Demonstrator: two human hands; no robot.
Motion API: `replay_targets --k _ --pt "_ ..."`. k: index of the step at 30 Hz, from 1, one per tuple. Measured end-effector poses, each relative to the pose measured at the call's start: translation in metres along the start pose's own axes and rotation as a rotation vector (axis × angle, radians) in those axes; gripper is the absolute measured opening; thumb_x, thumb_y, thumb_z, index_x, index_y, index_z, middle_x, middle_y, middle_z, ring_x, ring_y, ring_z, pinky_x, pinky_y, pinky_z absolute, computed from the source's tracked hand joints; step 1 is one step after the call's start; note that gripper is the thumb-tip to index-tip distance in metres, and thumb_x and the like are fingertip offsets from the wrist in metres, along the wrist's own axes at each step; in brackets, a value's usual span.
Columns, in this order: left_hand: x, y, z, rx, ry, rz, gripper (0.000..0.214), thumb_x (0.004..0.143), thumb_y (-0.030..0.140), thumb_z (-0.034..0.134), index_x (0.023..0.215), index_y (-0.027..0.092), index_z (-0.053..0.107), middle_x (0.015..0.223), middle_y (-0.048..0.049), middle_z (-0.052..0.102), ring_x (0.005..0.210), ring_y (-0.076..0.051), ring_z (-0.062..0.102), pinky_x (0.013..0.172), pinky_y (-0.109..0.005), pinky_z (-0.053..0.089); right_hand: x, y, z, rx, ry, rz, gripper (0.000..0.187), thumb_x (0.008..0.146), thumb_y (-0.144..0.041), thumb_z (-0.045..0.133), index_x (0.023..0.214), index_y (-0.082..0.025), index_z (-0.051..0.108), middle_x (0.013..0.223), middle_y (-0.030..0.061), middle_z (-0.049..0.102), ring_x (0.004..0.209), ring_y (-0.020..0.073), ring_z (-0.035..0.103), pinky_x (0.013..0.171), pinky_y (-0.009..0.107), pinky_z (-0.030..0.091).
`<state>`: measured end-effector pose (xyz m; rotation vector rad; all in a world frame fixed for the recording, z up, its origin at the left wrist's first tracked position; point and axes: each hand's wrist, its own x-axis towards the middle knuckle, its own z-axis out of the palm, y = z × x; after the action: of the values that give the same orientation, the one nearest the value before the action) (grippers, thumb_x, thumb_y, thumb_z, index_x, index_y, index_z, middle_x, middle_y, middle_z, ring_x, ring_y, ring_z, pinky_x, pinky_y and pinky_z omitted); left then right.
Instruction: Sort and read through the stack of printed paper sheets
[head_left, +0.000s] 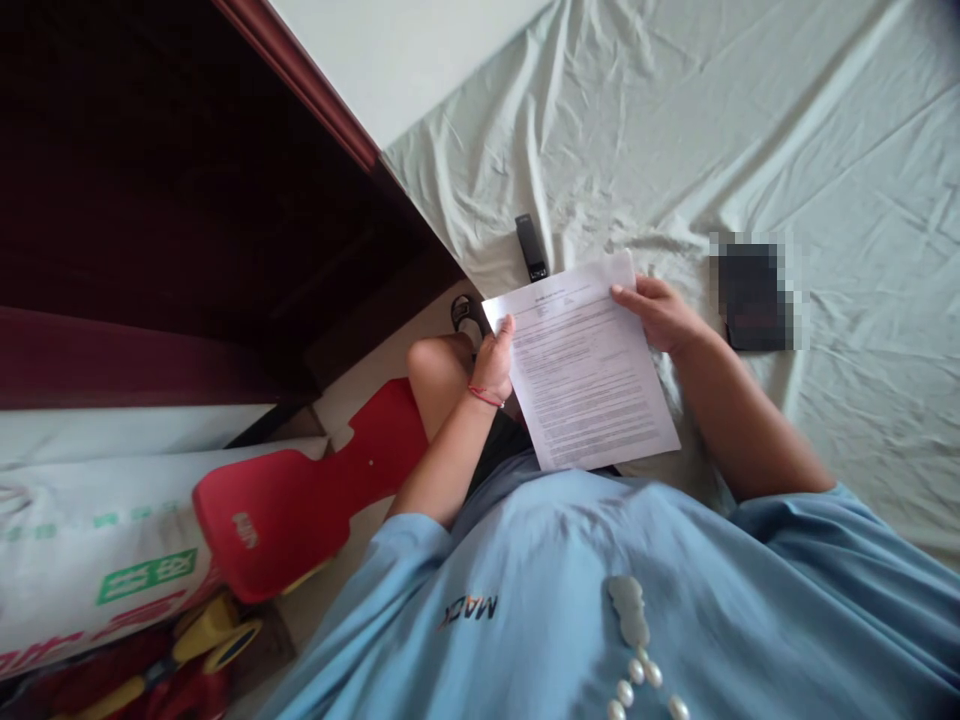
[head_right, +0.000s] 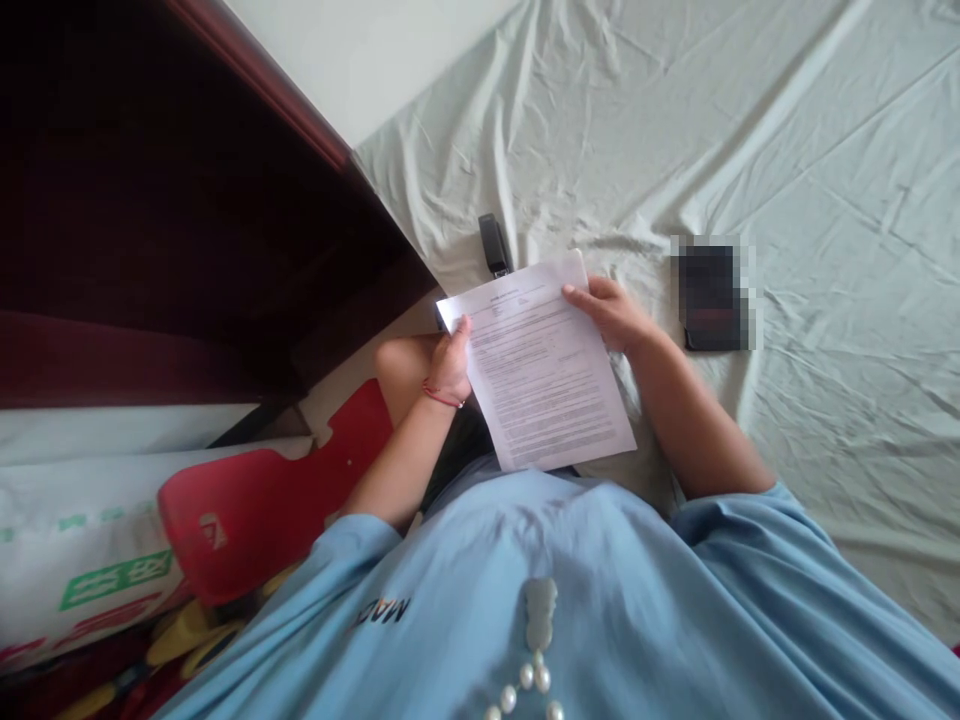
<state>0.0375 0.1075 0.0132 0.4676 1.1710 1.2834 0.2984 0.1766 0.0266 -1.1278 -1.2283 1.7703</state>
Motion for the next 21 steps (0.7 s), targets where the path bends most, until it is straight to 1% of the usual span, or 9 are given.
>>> replay_targets --k 2,4,6,9,12,16,18,21 --pt "-0.0008 0.0027 0.0016 -0.031 -0.032 -0.014 0.053 0.074 0.062 0.094 0.1 0.019 0.079 0.111 -0.0129 0.084 0.136 -0.038 0.07 0.114 -0.049 0.058 -0.0041 -0.001 0.0032 0.071 0.004 0.094 0.055 0.067 -0.073 0.094 0.09 -0.025 0.08 0.088 0.0074 0.081 0.081 0.0282 0.078 0.077 0.043 0.067" --pt "-0.0023 0.0053 0.0034 -0.054 -0.071 -0.018 0.054 0.07 0.06 0.096 0.102 0.019 0.079 0.113 -0.0127 0.084 0.136 -0.039 0.07 0.115 -0.05 0.057 -0.0055 -0.0027 0.0036 0.122 0.012 0.13 0.054 0.063 -0.07 0.098 0.082 -0.024 0.079 0.085 0.0084 0.082 0.078 0.0281 0.078 0.076 0.043 0.068" --pt "-0.0037 0.007 0.0049 -0.056 -0.098 -0.018 0.056 0.066 0.055 0.099 0.104 0.019 0.08 0.113 -0.0123 0.085 0.134 -0.039 0.071 0.115 -0.051 0.057 -0.0051 -0.0041 0.002 0.155 0.012 0.136 0.053 0.061 -0.068 0.1 0.08 -0.023 0.079 0.084 0.0085 0.082 0.076 0.0272 0.078 0.076 0.043 0.069" --pt "-0.0038 0.0063 0.0063 -0.018 -0.078 -0.013 0.057 0.06 0.05 0.103 0.101 0.017 0.08 0.108 -0.0119 0.085 0.127 -0.039 0.075 0.114 -0.052 0.057 -0.0033 -0.0046 -0.0017 0.135 0.01 0.155 0.052 0.06 -0.065 0.101 0.08 -0.022 0.08 0.083 0.0079 0.082 0.073 0.0255 0.078 0.073 0.042 0.069" --pt "-0.002 0.0038 0.0069 0.011 -0.062 -0.007 0.058 0.057 0.051 0.104 0.096 0.015 0.08 0.1 -0.0117 0.085 0.123 -0.04 0.077 0.112 -0.052 0.058 -0.0016 -0.0035 -0.0049 0.093 0.026 0.178 0.051 0.061 -0.063 0.1 0.081 -0.022 0.079 0.082 0.0082 0.082 0.072 0.026 0.077 0.071 0.043 0.069" --pt "-0.002 0.0032 0.0073 0.016 -0.071 -0.007 0.06 0.057 0.052 0.104 0.097 0.015 0.08 0.097 -0.0114 0.085 0.125 -0.04 0.076 0.112 -0.052 0.059 0.0007 -0.002 -0.0057 0.071 0.026 0.159 0.048 0.063 -0.062 0.098 0.082 -0.022 0.08 0.084 0.0083 0.082 0.074 0.026 0.077 0.074 0.042 0.068" --pt "-0.0037 0.0042 0.0073 0.011 -0.068 -0.001 0.059 0.058 0.053 0.104 0.096 0.016 0.081 0.098 -0.0113 0.086 0.127 -0.04 0.075 0.114 -0.052 0.058 0.0016 -0.0015 -0.0036 0.074 0.051 0.118 0.048 0.064 -0.063 0.097 0.084 -0.023 0.08 0.085 0.0068 0.082 0.073 0.0246 0.076 0.071 0.04 0.067" --pt "-0.0073 0.0054 0.0066 -0.005 -0.065 0.001 0.058 0.058 0.053 0.104 0.097 0.016 0.082 0.104 -0.0112 0.086 0.129 -0.039 0.075 0.117 -0.052 0.056 0.0011 -0.0007 0.0013 0.089 0.095 0.079 0.05 0.063 -0.066 0.097 0.082 -0.024 0.078 0.079 0.0047 0.08 0.067 0.0228 0.073 0.065 0.038 0.064"
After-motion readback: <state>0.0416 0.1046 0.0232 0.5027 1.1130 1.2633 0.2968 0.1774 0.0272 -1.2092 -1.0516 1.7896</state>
